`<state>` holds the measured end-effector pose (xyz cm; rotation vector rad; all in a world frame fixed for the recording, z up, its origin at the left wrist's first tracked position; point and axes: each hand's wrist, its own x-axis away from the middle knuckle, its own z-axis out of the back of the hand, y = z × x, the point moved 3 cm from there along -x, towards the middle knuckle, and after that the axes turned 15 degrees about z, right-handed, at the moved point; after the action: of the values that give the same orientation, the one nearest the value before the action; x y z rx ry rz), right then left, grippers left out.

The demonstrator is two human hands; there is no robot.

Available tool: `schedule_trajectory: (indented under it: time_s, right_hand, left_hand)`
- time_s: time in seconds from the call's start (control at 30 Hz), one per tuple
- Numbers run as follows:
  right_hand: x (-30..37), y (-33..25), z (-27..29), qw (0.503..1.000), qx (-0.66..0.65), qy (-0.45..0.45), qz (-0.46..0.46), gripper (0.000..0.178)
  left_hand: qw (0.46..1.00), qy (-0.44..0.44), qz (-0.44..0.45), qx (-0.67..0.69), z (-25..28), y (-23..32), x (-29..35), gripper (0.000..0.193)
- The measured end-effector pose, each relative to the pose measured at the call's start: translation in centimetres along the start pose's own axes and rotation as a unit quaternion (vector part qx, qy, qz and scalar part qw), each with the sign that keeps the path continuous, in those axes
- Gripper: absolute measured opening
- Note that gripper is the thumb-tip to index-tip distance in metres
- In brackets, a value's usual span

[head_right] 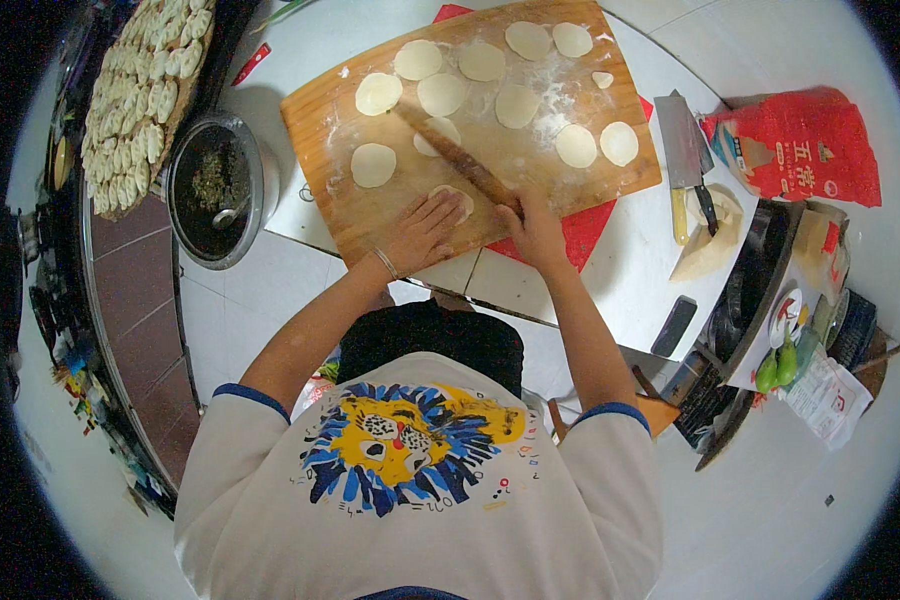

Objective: The person uses a wooden rolling pin to flatten small balls of dough into thin, round discs on a floured wooden board. They repeatedly roll, rotate, and reposition the dough pieces to achieve a uniform shape. A tray of prepared dumplings and a bowl of filling are visible nearby.

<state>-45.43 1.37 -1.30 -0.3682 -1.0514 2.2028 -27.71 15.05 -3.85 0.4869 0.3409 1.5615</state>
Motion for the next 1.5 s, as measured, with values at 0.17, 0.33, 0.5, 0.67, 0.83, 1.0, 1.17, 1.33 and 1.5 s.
schedule_trajectory:
  time_s: [0.17, 0.33, 0.5, 0.67, 0.83, 1.0, 1.17, 1.33, 1.5]
  right_hand:
    - [1.2, 1.3, 3.1, 0.993, 0.001, 0.12, -0.008, 0.023]
    - [3.5, 2.5, 3.3, 0.982, -0.036, 0.181, -0.051, 0.023]
    - [5.5, 0.8, 2.6, 0.975, -0.068, 0.183, -0.11, 0.026]
    - [7.4, 1.5, 1.4, 0.967, -0.097, 0.202, -0.122, 0.028]
    - [7.9, 1.1, 1.5, 0.967, -0.085, 0.206, -0.12, 0.029]
    - [8.2, 1.0, 1.3, 0.975, -0.045, 0.195, -0.1, 0.029]
    - [7.0, 0.5, 0.7, 0.984, -0.017, 0.162, -0.074, 0.03]
    - [5.1, -1.2, 0.3, 0.995, 0.085, 0.054, 0.013, 0.036]
    - [2.3, -1.6, -3.1, 0.955, 0.236, -0.131, 0.123, 0.043]
  left_hand:
    - [0.995, 0.057, 0.078, 0.028, 0.2, 0.6, -1.4, 0.052]
    - [0.978, -0.006, 0.208, 0.023, 0.5, 0.8, -4.4, 0.04]
    - [0.916, -0.118, 0.365, 0.115, 2.2, 0.3, -5.5, 0.021]
    - [0.988, 0.104, 0.094, 0.07, 6.1, 0.3, -5.6, 0.017]
    - [0.994, 0.053, 0.058, -0.081, 3.9, 1.5, -2.9, 0.016]
    - [0.991, 0.113, 0.069, 0.021, 3.2, 4.3, 0.3, 0.054]
    - [0.998, 0.021, 0.052, -0.027, 0.2, 1.9, -0.3, 0.069]
    - [0.971, 0.147, 0.161, 0.095, 4.4, -0.1, 1.2, 0.073]
    - [0.973, 0.066, 0.203, -0.086, 1.8, -3.8, 3.6, 0.075]
